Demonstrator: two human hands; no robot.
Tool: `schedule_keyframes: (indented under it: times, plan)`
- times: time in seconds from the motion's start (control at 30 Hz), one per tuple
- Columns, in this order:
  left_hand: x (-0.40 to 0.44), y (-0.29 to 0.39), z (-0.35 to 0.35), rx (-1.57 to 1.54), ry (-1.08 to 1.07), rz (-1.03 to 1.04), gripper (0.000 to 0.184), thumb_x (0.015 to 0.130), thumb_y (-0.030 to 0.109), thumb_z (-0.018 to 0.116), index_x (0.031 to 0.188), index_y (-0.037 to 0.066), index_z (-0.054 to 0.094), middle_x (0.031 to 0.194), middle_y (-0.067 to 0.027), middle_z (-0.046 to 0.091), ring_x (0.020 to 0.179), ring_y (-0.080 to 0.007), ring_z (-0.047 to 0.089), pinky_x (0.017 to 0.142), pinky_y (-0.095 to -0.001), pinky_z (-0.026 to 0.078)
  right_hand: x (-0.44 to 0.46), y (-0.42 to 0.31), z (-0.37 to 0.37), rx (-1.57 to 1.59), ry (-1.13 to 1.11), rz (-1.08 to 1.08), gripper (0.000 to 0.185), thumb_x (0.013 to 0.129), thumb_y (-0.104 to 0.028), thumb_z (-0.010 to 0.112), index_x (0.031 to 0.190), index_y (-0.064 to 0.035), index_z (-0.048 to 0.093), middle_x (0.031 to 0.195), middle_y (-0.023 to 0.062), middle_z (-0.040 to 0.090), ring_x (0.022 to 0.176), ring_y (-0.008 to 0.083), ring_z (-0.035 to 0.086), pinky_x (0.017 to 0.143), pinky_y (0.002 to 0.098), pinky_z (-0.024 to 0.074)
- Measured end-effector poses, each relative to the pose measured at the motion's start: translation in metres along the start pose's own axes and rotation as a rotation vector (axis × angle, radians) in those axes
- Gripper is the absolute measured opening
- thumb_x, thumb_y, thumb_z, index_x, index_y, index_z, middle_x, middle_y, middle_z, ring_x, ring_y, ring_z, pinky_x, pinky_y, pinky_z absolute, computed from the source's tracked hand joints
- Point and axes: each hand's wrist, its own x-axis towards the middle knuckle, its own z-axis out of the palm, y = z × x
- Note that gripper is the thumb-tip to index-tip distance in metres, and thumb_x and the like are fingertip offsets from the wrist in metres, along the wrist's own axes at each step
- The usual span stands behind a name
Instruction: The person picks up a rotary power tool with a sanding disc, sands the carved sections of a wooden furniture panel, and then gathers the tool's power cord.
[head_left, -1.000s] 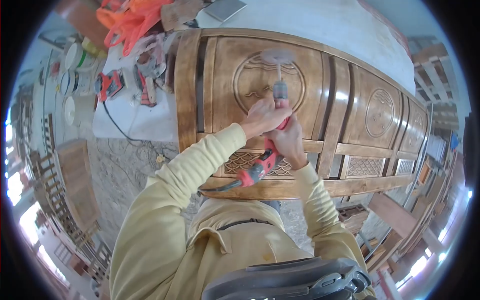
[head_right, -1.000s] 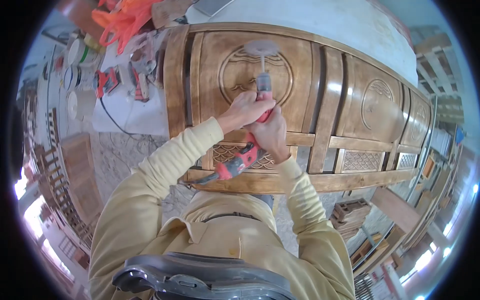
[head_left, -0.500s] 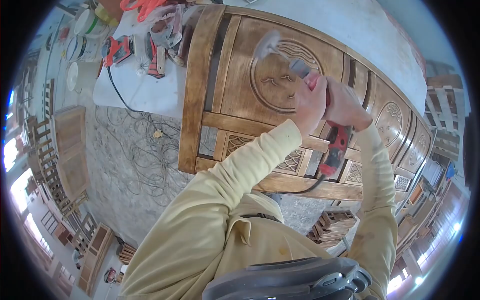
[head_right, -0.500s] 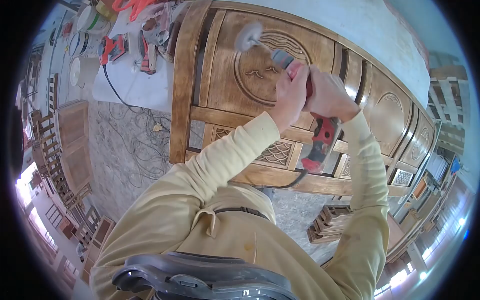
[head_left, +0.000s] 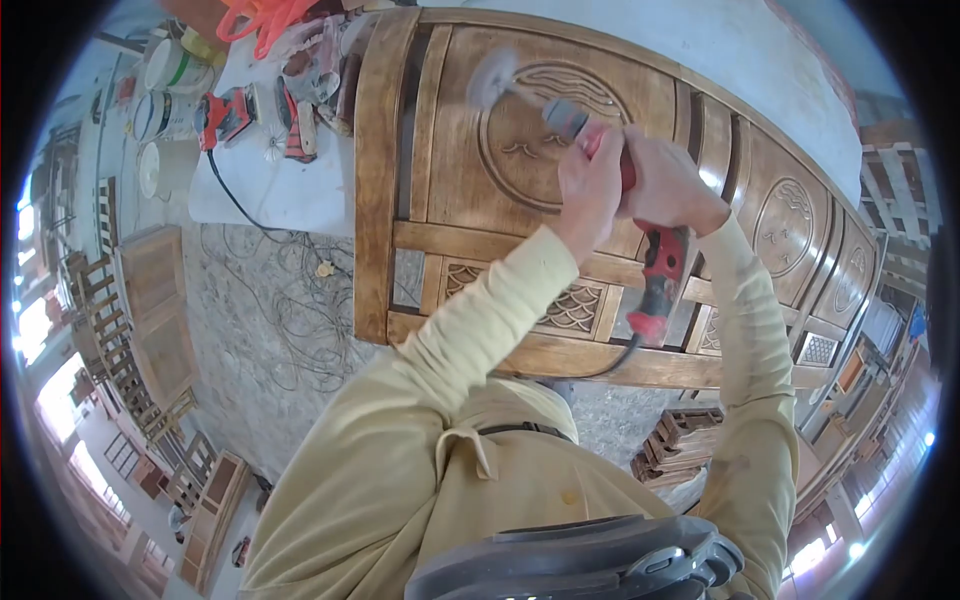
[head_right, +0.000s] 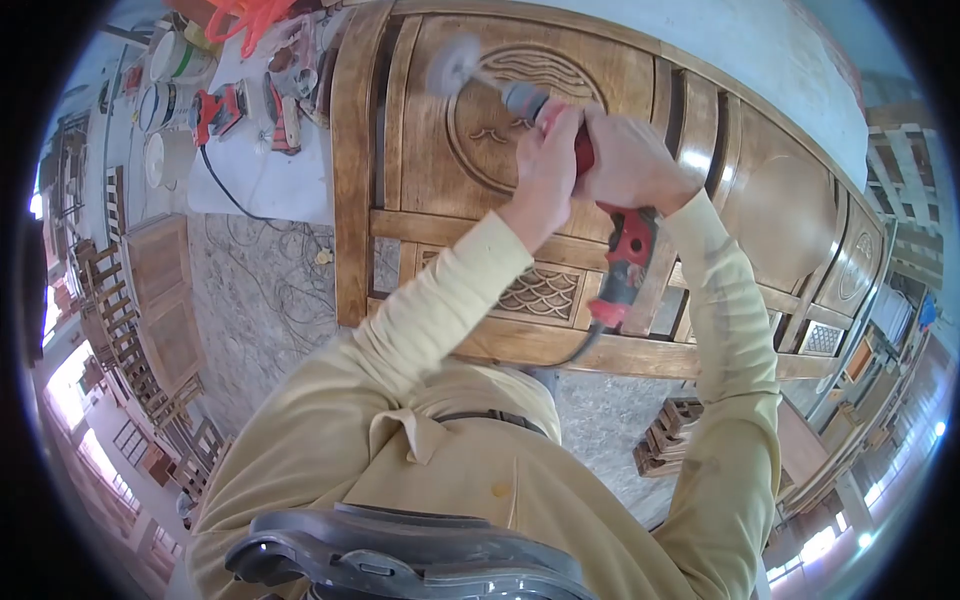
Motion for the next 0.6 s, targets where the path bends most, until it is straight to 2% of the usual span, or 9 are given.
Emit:
schedule_keyframes:
  times: [0.13,0.23,0.33,0.4,0.43,0.47,0.53,0.57,0.6]
  plan:
    - [-0.014,-0.008,-0.016,-0.011,0.039,-0.017,0.023,0.106,0.032,0.067,0.117,0.012,0.066,0.108,0.0019,0.065,0.103,-0.0094,0.063,0.090,-0.0318,0.054,0.002,-0.006,0.016,-0.031,0.033,-0.076,0.071,0.070,-0.036,0.089,0.120,0.0035,0.057,0.096,0.0271,0.075,0.094,0.0502,0.073,0.084,0.0538,0.0577]
    - [-0.053,-0.031,-0.015,-0.036,0.209,0.033,0.023,0.108,0.032,0.065,0.118,0.011,0.065,0.107,0.0011,0.066,0.100,-0.0092,0.064,0.089,-0.0305,0.053,-0.015,-0.013,0.020,-0.053,-0.141,-0.136,0.067,0.071,-0.034,0.087,0.119,0.0020,0.058,0.097,0.0258,0.076,0.094,0.0499,0.073,0.085,0.0543,0.0568]
    - [-0.080,-0.066,-0.014,-0.135,0.210,-0.005,0.021,0.109,0.031,0.064,0.116,0.011,0.064,0.104,0.0010,0.067,0.098,-0.0091,0.064,0.087,-0.0299,0.053,-0.049,-0.005,0.031,-0.093,-0.295,-0.119,0.068,0.069,-0.032,0.089,0.119,0.0019,0.057,0.100,0.0261,0.075,0.096,0.0491,0.073,0.086,0.0551,0.0563]
    - [-0.089,-0.089,-0.013,-0.090,0.153,-0.137,0.018,0.111,0.029,0.063,0.117,0.012,0.063,0.105,0.0010,0.066,0.097,-0.0090,0.063,0.088,-0.0301,0.053,-0.073,0.009,0.042,-0.023,-0.240,-0.062,0.070,0.068,-0.029,0.090,0.123,0.0006,0.057,0.101,0.0266,0.075,0.098,0.0489,0.073,0.087,0.0543,0.0565]
    - [-0.089,-0.096,-0.014,-0.067,0.025,-0.072,0.025,0.107,0.030,0.066,0.119,0.008,0.068,0.105,-0.0022,0.070,0.099,-0.0116,0.067,0.090,-0.0329,0.054,-0.087,0.018,0.051,0.110,-0.161,-0.072,0.076,0.067,-0.028,0.093,0.127,-0.0009,0.057,0.102,0.0267,0.075,0.099,0.0498,0.072,0.087,0.0541,0.0565]
    - [-0.097,-0.090,-0.011,-0.068,0.025,-0.081,0.025,0.107,0.030,0.066,0.119,0.008,0.068,0.105,-0.0022,0.070,0.099,-0.0116,0.067,0.090,-0.0329,0.054,-0.102,0.020,0.059,0.112,-0.165,-0.066,0.076,0.067,-0.028,0.093,0.127,-0.0009,0.057,0.102,0.0267,0.075,0.099,0.0498,0.072,0.087,0.0541,0.0565]
    - [-0.105,-0.067,0.005,0.307,-0.032,-0.134,0.033,0.101,0.033,0.069,0.110,0.001,0.073,0.101,-0.0131,0.076,0.097,-0.0220,0.073,0.089,-0.0377,0.056,-0.127,0.025,0.071,0.152,0.024,0.143,0.078,0.067,-0.031,0.095,0.130,-0.0030,0.058,0.104,0.0261,0.075,0.100,0.0505,0.072,0.088,0.0535,0.0564]
    - [-0.102,-0.095,0.004,0.474,0.022,-0.081,0.043,0.098,0.041,0.069,0.107,0.000,0.075,0.102,-0.0215,0.078,0.099,-0.0365,0.076,0.092,-0.0444,0.057,-0.141,0.030,0.085,0.217,0.085,0.203,0.078,0.067,-0.031,0.096,0.131,-0.0041,0.059,0.105,0.0250,0.075,0.100,0.0500,0.072,0.088,0.0535,0.0564]
    - [-0.107,-0.097,0.002,0.475,-0.003,-0.089,0.043,0.098,0.041,0.069,0.107,0.000,0.075,0.102,-0.0215,0.078,0.099,-0.0365,0.076,0.092,-0.0444,0.057,-0.152,0.028,0.096,0.213,0.097,0.226,0.078,0.067,-0.031,0.096,0.131,-0.0041,0.059,0.105,0.0250,0.075,0.100,0.0500,0.072,0.088,0.0535,0.0564]
